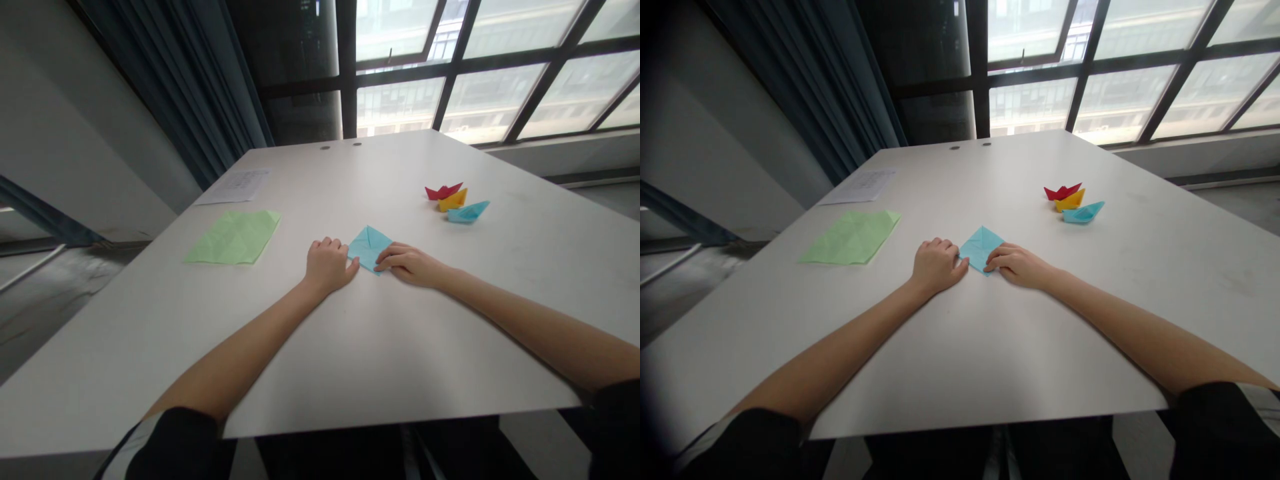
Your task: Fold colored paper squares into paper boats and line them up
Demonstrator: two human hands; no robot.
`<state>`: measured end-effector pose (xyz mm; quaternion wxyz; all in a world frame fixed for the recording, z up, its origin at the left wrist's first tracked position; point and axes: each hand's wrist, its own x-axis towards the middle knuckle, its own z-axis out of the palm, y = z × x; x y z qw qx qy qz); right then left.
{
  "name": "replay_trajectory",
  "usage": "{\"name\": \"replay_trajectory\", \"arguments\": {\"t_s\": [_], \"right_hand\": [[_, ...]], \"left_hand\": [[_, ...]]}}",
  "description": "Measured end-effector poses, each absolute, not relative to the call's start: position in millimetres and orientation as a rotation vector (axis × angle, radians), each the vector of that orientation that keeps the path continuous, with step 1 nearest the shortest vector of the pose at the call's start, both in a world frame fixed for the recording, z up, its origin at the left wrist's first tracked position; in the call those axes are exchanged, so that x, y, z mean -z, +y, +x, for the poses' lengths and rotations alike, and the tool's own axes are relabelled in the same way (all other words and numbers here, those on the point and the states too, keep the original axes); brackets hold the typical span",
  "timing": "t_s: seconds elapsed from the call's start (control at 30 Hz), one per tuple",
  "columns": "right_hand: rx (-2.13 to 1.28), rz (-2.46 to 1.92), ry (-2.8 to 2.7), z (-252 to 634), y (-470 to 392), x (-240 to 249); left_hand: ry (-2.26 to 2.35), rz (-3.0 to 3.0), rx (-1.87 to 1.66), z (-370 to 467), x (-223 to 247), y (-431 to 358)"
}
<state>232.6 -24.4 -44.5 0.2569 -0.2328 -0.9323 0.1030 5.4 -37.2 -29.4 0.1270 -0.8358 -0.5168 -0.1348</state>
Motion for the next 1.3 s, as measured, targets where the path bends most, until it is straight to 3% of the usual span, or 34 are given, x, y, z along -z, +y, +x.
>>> {"name": "replay_trajectory", "arguments": {"t_s": [0.4,0.73,0.9,1.07,1.3], "right_hand": [[-0.172,-0.771,-2.563,231.9,-26.5,44.6],[-0.187,-0.834,-2.559,228.1,-29.8,38.5],[-0.129,-1.201,-2.258,224.7,-28.2,39.4],[-0.526,-1.427,-1.875,220.8,-26.1,35.9],[-1.085,-1.278,-1.516,211.4,-26.0,31.9]], "left_hand": [[-1.927,-2.463,0.833,0.6,35.3,-21.3],[-2.124,-2.651,1.673,-0.4,49.8,-13.3],[-2.178,-2.456,2.315,4.9,47.0,-12.7],[-2.238,-2.168,2.869,16.0,36.3,-19.3],[-2.225,-2.169,2.912,21.2,34.0,-24.1]]}}
